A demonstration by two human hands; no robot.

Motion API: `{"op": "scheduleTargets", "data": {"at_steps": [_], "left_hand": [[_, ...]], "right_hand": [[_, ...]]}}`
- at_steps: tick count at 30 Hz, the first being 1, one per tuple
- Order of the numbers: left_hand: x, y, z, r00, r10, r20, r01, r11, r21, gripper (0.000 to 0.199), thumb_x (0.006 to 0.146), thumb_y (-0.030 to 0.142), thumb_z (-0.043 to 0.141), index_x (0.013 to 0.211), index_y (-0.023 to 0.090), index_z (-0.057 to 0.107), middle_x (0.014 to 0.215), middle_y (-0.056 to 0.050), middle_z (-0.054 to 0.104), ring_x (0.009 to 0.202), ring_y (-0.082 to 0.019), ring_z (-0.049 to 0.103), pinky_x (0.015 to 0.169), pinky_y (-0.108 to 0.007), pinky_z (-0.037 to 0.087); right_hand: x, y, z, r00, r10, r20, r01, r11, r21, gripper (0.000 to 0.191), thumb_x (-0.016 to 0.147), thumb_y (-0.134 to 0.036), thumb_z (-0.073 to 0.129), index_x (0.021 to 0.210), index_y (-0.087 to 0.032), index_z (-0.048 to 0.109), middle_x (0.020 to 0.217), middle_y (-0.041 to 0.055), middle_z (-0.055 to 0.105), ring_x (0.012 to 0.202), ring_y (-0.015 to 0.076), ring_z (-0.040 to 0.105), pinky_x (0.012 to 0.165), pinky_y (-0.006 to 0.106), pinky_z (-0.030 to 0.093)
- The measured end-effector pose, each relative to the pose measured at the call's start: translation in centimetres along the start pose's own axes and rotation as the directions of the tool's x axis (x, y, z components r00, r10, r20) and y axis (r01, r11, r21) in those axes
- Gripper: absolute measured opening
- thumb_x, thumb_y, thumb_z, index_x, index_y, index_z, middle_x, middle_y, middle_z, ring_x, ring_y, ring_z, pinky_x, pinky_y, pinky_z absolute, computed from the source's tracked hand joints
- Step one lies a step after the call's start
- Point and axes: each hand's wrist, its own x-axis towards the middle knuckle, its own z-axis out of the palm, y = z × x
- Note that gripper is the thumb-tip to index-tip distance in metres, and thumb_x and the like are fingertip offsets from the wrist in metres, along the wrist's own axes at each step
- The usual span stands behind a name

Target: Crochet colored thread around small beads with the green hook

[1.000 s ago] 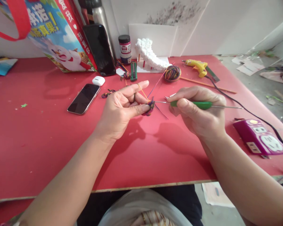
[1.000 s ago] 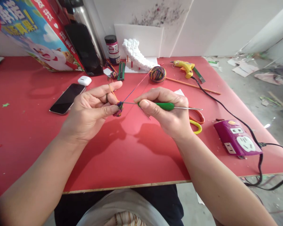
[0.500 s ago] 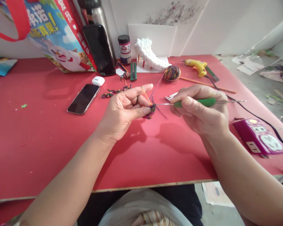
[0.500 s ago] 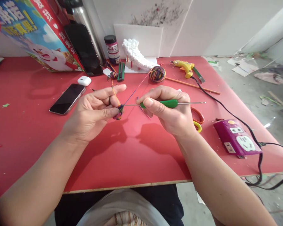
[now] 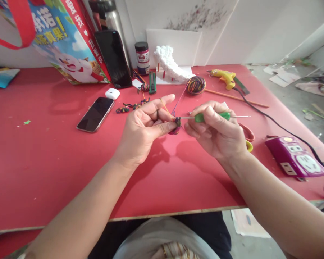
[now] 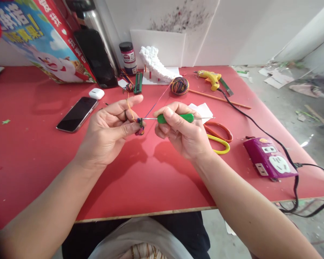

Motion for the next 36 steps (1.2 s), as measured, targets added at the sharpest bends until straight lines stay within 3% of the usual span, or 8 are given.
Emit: {"op": "scheduleTargets", "data": {"at_steps": [6,12,20,25,30,36], "left_hand": [[-0.2,-0.2,0.2,0.998,0.003,-0.070,-0.005,1.000,-0.027,0.046,0.068,0.014,0.098,0.110,0.027,0.085,0.079,0.003,0.074,0.081,-0.016,0.072,0.087,-0.034,0.063],[-0.4,-0.3,0.4,0.997,0.009,-0.073,-0.011,0.999,-0.034,0.044,0.069,0.012,0.096,0.109,0.026,0.083,0.080,0.003,0.075,0.084,-0.017,0.073,0.089,-0.036,0.066],[-0.2,-0.4,0.3,1.000,-0.016,-0.010,0.015,0.998,-0.053,0.049,0.066,0.023,0.103,0.110,0.027,0.083,0.077,0.003,0.075,0.081,-0.019,0.076,0.085,-0.038,0.065],[-0.5,-0.1,0.5,0.997,0.071,-0.029,-0.071,0.997,-0.004,0.043,0.073,0.025,0.100,0.112,0.031,0.083,0.088,0.001,0.080,0.088,-0.020,0.075,0.085,-0.037,0.064],[-0.6,-0.1,0.5,0.995,0.087,-0.044,-0.086,0.996,0.034,0.047,0.076,0.026,0.098,0.120,0.032,0.081,0.104,-0.003,0.084,0.100,-0.023,0.076,0.085,-0.036,0.063],[-0.4,-0.4,0.5,0.993,0.091,-0.073,-0.091,0.996,0.007,0.044,0.075,0.022,0.097,0.116,0.030,0.082,0.087,0.000,0.079,0.086,-0.019,0.073,0.083,-0.036,0.064]], "right_hand": [[-0.4,0.2,0.8,0.997,0.046,-0.065,-0.045,0.999,0.014,0.035,0.088,-0.052,0.089,0.081,-0.022,0.073,0.058,-0.0071,0.051,0.046,0.0078,0.032,0.051,0.031,0.045],[-0.7,0.6,1.5,0.997,0.055,-0.063,-0.053,0.998,0.032,0.030,0.091,-0.051,0.087,0.091,-0.023,0.076,0.061,-0.0072,0.053,0.048,0.0086,0.037,0.054,0.031,0.051],[-1.3,-0.1,2.1,1.000,0.013,-0.009,-0.013,1.000,-0.016,0.029,0.089,-0.048,0.091,0.088,-0.022,0.077,0.062,-0.0028,0.061,0.056,0.0132,0.058,0.050,0.028,0.045],[-1.0,0.0,2.3,1.000,-0.001,-0.022,0.001,1.000,0.029,0.030,0.089,-0.051,0.091,0.093,-0.024,0.078,0.063,-0.0048,0.062,0.050,0.0099,0.049,0.051,0.028,0.047],[-0.7,0.2,2.0,1.000,0.001,-0.028,0.000,0.999,0.035,0.029,0.089,-0.050,0.090,0.094,-0.024,0.078,0.064,-0.0058,0.061,0.049,0.0090,0.044,0.055,0.030,0.052],[-1.0,0.3,1.8,0.999,0.000,-0.049,0.000,1.000,-0.002,0.029,0.087,-0.050,0.092,0.094,-0.025,0.080,0.065,-0.0034,0.066,0.056,0.0127,0.057,0.055,0.030,0.051]]}}
